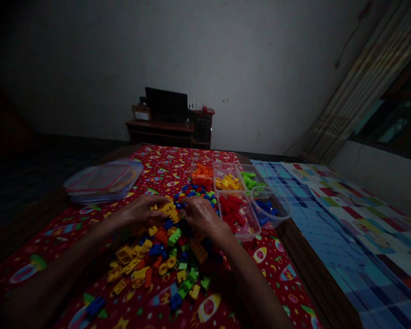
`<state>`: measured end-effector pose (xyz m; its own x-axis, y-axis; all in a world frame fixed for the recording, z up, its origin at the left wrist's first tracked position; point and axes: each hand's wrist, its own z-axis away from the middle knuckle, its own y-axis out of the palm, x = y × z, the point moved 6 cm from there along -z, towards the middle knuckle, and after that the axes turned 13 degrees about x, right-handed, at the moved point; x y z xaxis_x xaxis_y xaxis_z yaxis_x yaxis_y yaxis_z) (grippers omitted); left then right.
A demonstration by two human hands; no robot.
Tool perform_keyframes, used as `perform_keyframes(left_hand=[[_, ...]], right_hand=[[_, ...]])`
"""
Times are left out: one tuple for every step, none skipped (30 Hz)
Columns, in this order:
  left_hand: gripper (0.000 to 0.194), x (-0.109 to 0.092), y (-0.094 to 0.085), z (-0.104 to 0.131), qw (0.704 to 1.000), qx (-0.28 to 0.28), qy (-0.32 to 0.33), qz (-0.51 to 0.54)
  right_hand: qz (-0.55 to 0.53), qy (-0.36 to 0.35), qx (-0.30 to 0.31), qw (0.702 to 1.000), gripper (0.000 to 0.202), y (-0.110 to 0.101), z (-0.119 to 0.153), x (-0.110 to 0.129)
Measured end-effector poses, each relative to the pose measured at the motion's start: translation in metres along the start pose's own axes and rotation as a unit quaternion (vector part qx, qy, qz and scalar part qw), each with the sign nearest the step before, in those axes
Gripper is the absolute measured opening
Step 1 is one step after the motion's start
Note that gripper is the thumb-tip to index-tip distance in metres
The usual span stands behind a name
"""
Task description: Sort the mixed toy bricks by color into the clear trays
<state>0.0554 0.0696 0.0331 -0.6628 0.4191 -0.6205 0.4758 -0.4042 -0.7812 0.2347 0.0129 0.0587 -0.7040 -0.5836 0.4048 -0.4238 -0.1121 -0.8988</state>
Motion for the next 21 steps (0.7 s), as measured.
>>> perform_keyframes(left_hand=[[0.031,0.0,-0.003,0.0,1.0,0.0,-0.008,0.004],[0.031,-0.001,-0.004,0.0,1.0,0.0,-0.012,0.006],[0.033,-0.002,-0.005,0.0,1.0,0.002,-0.014,0.009],[0.035,-0.003,-0.005,0.001,1.0,0.002,-0.014,0.013],[0.038,-0.004,-0.005,0.001,1.0,0.0,-0.013,0.02],[0.041,-0.006,-0.005,0.001,0.999,-0.002,-0.013,0.029],[0.044,-0.007,-0.004,0.001,0.999,-0.002,-0.012,0.041],[0.046,-0.008,-0.003,0.001,0.999,-0.002,-0.012,0.052],[0.046,-0.009,-0.002,0.001,0.998,-0.002,-0.011,0.062],[0.045,-0.01,-0.002,0.001,0.998,-0.005,-0.007,0.068],[0.043,-0.012,-0.003,0.001,0.997,-0.011,-0.002,0.071],[0.04,-0.013,-0.004,0.001,0.997,-0.021,0.004,0.07],[0.038,-0.014,-0.006,0.001,0.997,-0.035,0.01,0.066],[0.037,-0.015,-0.007,0.002,0.997,-0.049,0.014,0.062],[0.037,-0.016,-0.009,0.002,0.996,-0.065,0.017,0.06],[0.038,-0.016,-0.01,0.002,0.995,-0.08,0.018,0.062],[0.039,-0.017,-0.011,0.002,0.993,-0.091,0.021,0.071],[0.04,-0.018,-0.01,0.002,0.991,-0.096,0.026,0.086],[0.04,-0.02,-0.008,0.001,0.99,-0.091,0.035,0.106],[0.04,-0.023,-0.004,0.001,0.988,-0.075,0.044,0.129],[0.039,-0.025,0.0,0.0,0.986,-0.052,0.048,0.149]], right_hand=[[-0.014,0.01,-0.005,1.0,0.03,0.0,-0.002,-0.001],[-0.026,0.015,-0.007,1.0,0.029,0.0,-0.003,-0.002],[-0.034,0.014,-0.011,0.999,0.03,0.001,-0.005,-0.002],[-0.041,0.006,-0.017,0.999,0.031,0.001,-0.006,0.0],[-0.047,-0.003,-0.025,0.999,0.033,0.001,-0.007,0.001],[-0.053,-0.012,-0.033,0.998,0.034,0.001,-0.007,0.002],[-0.059,-0.02,-0.041,0.997,0.035,0.001,-0.007,0.003],[-0.065,-0.025,-0.047,0.996,0.037,0.001,-0.007,0.004],[-0.07,-0.029,-0.05,0.996,0.038,0.001,-0.008,0.004],[-0.073,-0.033,-0.052,0.995,0.038,0.001,-0.008,0.004],[-0.073,-0.036,-0.053,0.995,0.039,0.002,-0.008,0.004],[-0.073,-0.038,-0.051,0.995,0.04,0.002,-0.008,0.004],[-0.072,-0.039,-0.047,0.995,0.042,0.003,-0.008,0.005],[-0.072,-0.039,-0.043,0.996,0.043,0.004,-0.009,0.005],[-0.072,-0.036,-0.039,0.996,0.045,0.004,-0.009,0.006],[-0.072,-0.034,-0.035,0.996,0.046,0.005,-0.009,0.006],[-0.073,-0.032,-0.032,0.996,0.046,0.005,-0.009,0.007],[-0.075,-0.033,-0.031,0.996,0.047,0.006,-0.008,0.008],[-0.077,-0.038,-0.033,0.996,0.047,0.006,-0.008,0.009],[-0.08,-0.048,-0.038,0.995,0.048,0.006,-0.008,0.01],[-0.084,-0.061,-0.044,0.994,0.048,0.006,-0.008,0.012]])
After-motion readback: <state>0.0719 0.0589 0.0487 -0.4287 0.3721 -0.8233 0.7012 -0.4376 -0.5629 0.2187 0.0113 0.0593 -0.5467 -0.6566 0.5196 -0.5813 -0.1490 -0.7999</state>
